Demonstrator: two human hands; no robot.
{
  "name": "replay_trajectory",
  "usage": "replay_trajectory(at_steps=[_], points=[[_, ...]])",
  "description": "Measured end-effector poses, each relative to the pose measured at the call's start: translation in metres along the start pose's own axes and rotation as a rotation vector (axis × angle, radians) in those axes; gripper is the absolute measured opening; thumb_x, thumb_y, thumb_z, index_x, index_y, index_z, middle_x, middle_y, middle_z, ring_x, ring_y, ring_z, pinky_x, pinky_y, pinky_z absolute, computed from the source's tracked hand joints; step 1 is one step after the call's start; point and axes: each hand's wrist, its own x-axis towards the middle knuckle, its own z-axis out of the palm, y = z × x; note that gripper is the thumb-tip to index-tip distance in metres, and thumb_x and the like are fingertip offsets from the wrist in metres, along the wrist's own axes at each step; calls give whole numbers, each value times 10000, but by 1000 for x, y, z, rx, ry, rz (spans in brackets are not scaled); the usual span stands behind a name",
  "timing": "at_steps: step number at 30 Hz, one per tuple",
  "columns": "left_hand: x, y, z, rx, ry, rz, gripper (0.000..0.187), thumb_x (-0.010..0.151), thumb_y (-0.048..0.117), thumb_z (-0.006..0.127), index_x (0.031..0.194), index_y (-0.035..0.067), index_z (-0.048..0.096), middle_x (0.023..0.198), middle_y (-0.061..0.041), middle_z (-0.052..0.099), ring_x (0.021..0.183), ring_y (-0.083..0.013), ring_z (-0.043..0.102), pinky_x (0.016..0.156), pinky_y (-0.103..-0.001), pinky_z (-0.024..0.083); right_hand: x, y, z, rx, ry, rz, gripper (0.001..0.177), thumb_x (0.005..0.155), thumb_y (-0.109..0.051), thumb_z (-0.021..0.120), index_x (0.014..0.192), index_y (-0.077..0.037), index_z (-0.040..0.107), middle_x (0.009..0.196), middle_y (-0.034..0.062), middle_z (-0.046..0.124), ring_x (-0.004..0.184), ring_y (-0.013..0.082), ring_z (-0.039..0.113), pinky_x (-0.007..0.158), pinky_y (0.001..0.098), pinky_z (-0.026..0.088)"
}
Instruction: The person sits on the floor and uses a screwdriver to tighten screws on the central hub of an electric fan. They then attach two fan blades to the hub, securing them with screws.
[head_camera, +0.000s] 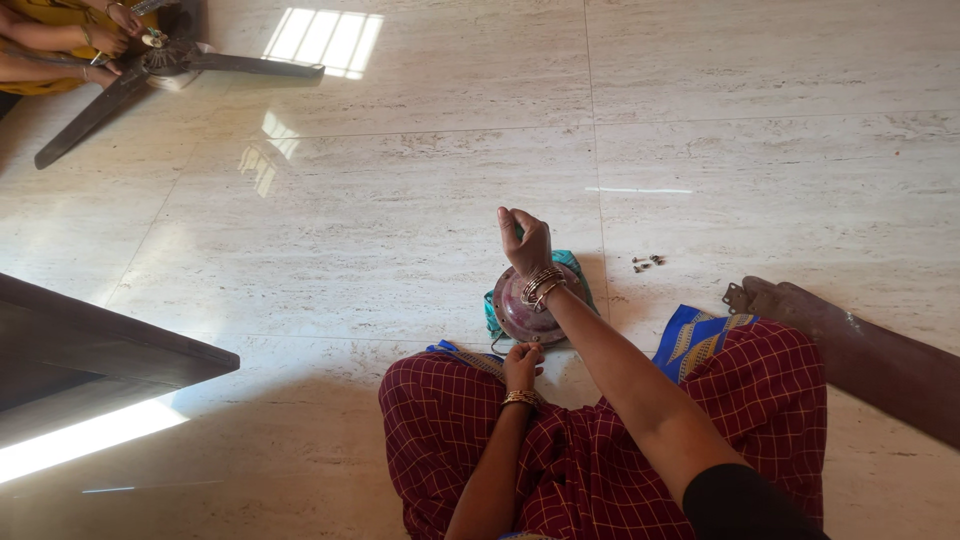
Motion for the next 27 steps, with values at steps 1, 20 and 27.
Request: replay_trajectory(at_steps=[1, 20, 27], points=[[0, 2, -1, 3, -2, -3, 112, 933, 153, 669, 999, 74, 714, 938, -15, 750, 790, -107, 691, 644, -266, 570, 2, 0, 2, 27, -26, 9, 531, 1065, -417, 573, 685, -46, 582, 511, -26, 441, 485, 85, 380, 470, 296, 316], [1, 11, 3, -3, -18, -22, 135, 941, 172, 672, 1027, 74, 705, 962, -21, 759, 805, -112, 692, 657, -270, 569, 55, 36, -28, 635, -12, 376, 471, 1013, -421, 637, 670, -143, 474, 482, -54, 407, 340, 45, 333, 307, 255, 260], [3, 13, 4, 19, -18, -17, 152, 929, 172, 667, 1046, 81, 701, 933, -15, 753, 783, -116, 698, 643, -284, 572, 11, 36, -66, 693, 152, 256, 518, 1030, -432, 570, 629, -169, 375, 462, -65, 346, 346, 45, 314, 318, 248, 264]])
